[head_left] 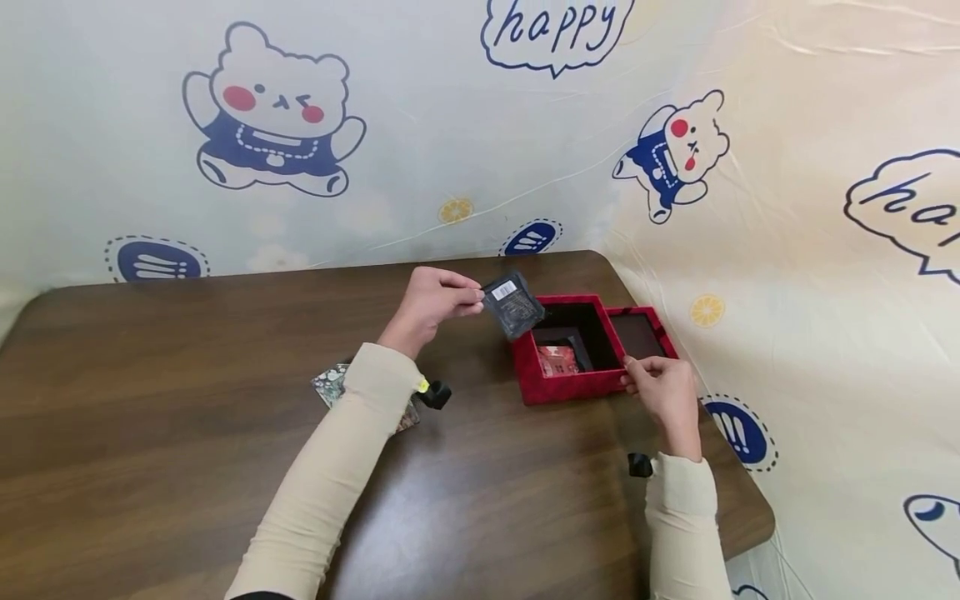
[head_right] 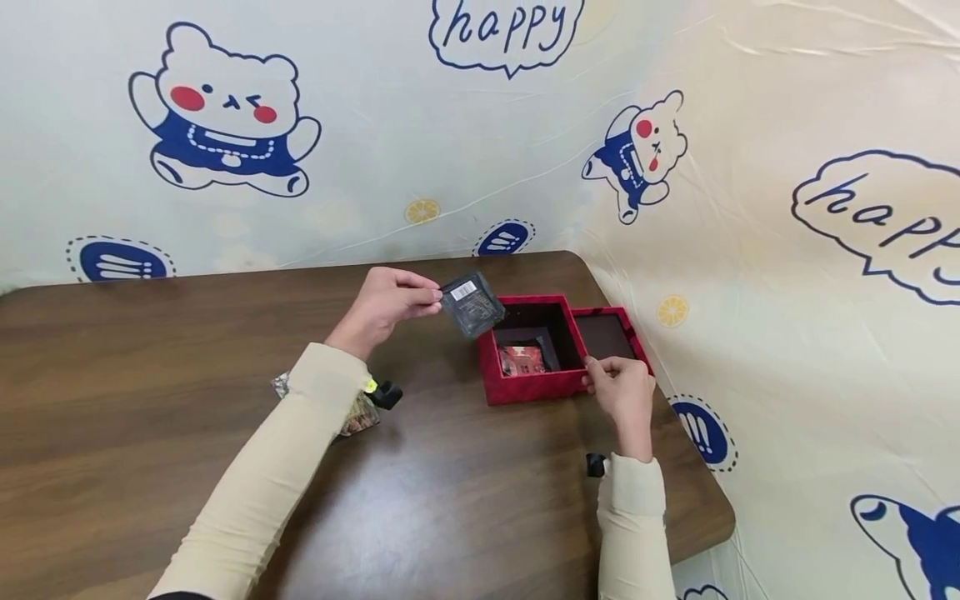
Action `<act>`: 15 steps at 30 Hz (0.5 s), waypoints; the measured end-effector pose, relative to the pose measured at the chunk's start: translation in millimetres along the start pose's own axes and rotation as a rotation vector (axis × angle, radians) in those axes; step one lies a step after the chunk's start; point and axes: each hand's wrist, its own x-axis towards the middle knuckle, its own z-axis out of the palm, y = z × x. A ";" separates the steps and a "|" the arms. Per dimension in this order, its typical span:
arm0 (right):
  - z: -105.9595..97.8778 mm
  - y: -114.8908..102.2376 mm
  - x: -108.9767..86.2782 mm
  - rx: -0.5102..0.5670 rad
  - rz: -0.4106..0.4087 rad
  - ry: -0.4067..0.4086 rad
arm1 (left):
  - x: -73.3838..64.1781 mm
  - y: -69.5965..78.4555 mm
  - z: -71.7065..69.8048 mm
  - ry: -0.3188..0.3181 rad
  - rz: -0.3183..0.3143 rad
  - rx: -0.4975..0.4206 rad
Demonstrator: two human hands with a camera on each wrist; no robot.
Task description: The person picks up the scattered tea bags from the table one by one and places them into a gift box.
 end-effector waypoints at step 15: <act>2.4 2.0 0.2 0.019 -0.027 0.007 | -3.5 -14.7 52.4 -0.064 -0.039 0.084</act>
